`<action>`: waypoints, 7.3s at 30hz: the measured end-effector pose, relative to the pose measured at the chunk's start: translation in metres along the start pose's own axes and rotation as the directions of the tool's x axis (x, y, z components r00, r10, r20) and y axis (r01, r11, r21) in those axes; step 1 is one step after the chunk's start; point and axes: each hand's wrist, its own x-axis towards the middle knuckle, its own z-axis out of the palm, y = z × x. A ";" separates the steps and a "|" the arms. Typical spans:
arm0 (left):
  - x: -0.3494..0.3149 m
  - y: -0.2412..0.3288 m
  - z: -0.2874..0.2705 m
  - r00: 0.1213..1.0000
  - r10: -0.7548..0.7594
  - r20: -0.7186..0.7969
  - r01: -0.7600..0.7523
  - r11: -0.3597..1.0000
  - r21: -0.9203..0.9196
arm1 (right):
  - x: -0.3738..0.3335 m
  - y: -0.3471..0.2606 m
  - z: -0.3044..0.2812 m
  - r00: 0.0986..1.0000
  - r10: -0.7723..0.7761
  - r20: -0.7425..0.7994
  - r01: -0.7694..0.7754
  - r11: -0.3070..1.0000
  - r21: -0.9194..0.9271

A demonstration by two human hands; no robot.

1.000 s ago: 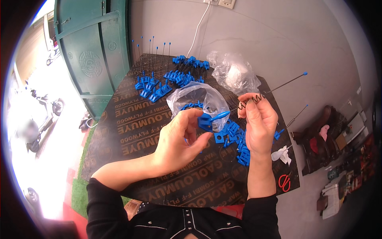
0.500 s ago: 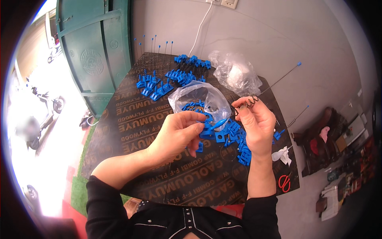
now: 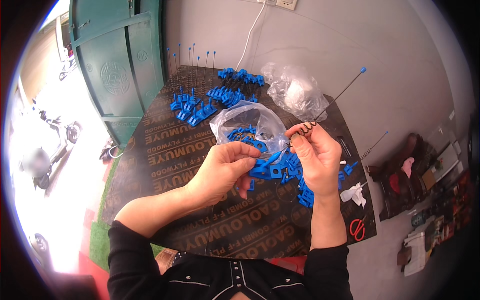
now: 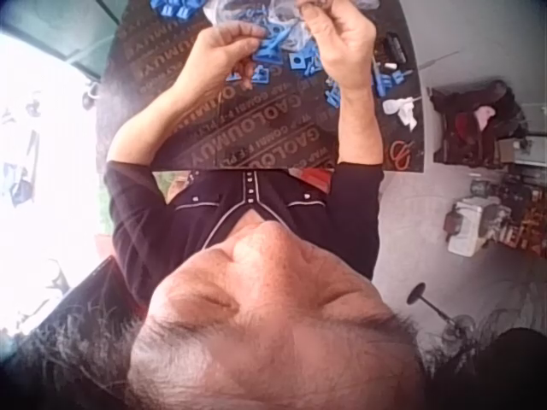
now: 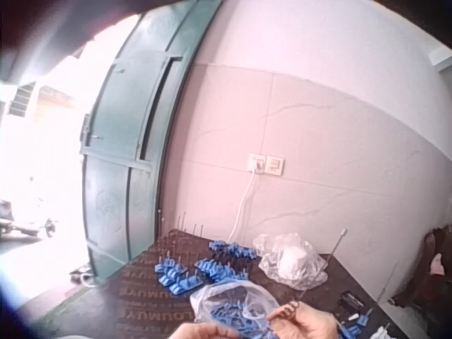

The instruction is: The person assembles small electrical or mechanical components by gluing wires and springs into blue plastic housings with a glue bottle, then bonding them with a heated tool.

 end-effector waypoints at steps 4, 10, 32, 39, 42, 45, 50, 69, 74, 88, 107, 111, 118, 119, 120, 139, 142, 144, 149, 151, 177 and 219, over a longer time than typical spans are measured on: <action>0.000 -0.004 -0.001 1.000 -0.013 -0.018 0.013 1.000 -0.003 | -0.002 0.002 0.002 1.000 -0.006 -0.006 0.006 1.000 -0.012; -0.012 -0.011 -0.015 1.000 -0.011 -0.026 0.010 0.999 -0.033 | -0.003 0.008 0.009 0.999 -0.034 -0.021 0.035 0.997 0.064; -0.055 -0.021 -0.136 0.879 0.119 -0.462 -0.030 0.980 0.196 | 0.058 0.034 0.135 0.943 0.071 0.325 -0.128 0.979 0.158; -0.041 -0.020 -0.167 0.886 0.100 -0.454 0.009 0.973 0.232 | 0.081 0.049 0.172 0.941 0.081 0.330 -0.139 0.978 0.157; -0.034 -0.020 -0.180 0.896 0.080 -0.437 0.044 0.963 0.267 | 0.090 0.054 0.182 0.927 0.100 0.362 -0.154 0.980 0.124; -0.025 -0.025 -0.194 0.891 0.041 -0.452 0.061 0.976 0.208 | 0.095 0.062 0.191 0.925 0.135 0.356 -0.154 0.988 0.026; -0.017 -0.038 -0.208 0.922 0.080 -0.379 0.048 0.948 0.315 | 0.096 0.080 0.203 0.944 0.125 0.305 -0.120 0.992 -0.034; -0.013 -0.039 -0.196 0.889 0.338 -0.310 0.241 0.233 0.942 | 0.089 0.097 0.210 0.943 0.086 0.323 -0.038 0.987 -0.154; -0.013 -0.041 -0.197 0.888 0.329 -0.320 0.256 0.224 0.940 | 0.087 0.092 0.212 0.926 0.098 0.364 -0.064 0.992 -0.106; -0.014 -0.047 -0.198 0.872 0.343 -0.349 0.270 0.259 0.928 | 0.057 0.125 0.206 0.899 0.168 0.404 -0.113 0.981 -0.157; -0.008 -0.047 -0.193 0.831 0.409 -0.376 0.333 0.176 0.927 | 0.026 0.073 0.146 0.900 0.121 0.418 -0.051 0.983 -0.174; 0.003 -0.039 -0.203 0.817 0.370 -0.441 0.427 0.124 0.895 | 0.002 0.037 0.109 0.902 0.091 0.423 -0.028 0.988 -0.152; 0.032 -0.032 -0.244 0.756 0.422 -0.500 0.517 0.083 0.852 | -0.040 0.020 0.053 0.906 0.102 0.410 -0.040 0.987 -0.157; 0.038 -0.032 -0.249 0.746 0.425 -0.513 0.532 0.085 0.843 | -0.045 0.021 0.045 0.909 0.163 0.383 -0.096 0.978 -0.187; 0.042 -0.032 -0.258 0.746 0.427 -0.511 0.530 0.083 0.844 | -0.049 0.021 0.039 0.907 0.217 0.360 -0.147 0.966 -0.211; 0.084 -0.029 -0.284 0.702 0.471 -0.535 0.568 0.082 0.819 | -0.083 0.053 -0.007 0.939 0.315 0.141 -0.293 0.943 -0.156; 0.073 -0.033 -0.288 0.666 0.520 -0.535 0.549 0.144 0.823 | -0.085 0.053 -0.008 0.945 0.296 0.138 -0.276 0.950 -0.148; 0.069 -0.035 -0.277 0.643 0.551 -0.532 0.530 0.182 0.828 | -0.085 0.052 -0.010 0.950 0.286 0.125 -0.267 0.952 -0.151; 0.039 -0.036 -0.230 0.629 0.648 -0.430 0.370 0.237 0.898 | -0.085 0.052 -0.014 0.964 0.245 0.102 -0.228 0.961 -0.156; 0.034 -0.031 -0.192 0.659 0.650 -0.378 0.264 0.271 0.926 | -0.086 0.052 -0.018 0.961 0.261 0.091 -0.243 0.955 -0.171; 0.158 -0.037 -0.082 0.922 -0.064 -0.381 0.350 0.553 0.756 | -0.090 0.060 -0.010 0.956 0.250 0.155 -0.227 0.962 -0.151; -0.002 -0.046 -0.157 0.766 0.514 -0.385 0.162 0.425 0.891 | -0.096 0.080 0.000 0.941 0.305 0.148 -0.256 0.926 -0.278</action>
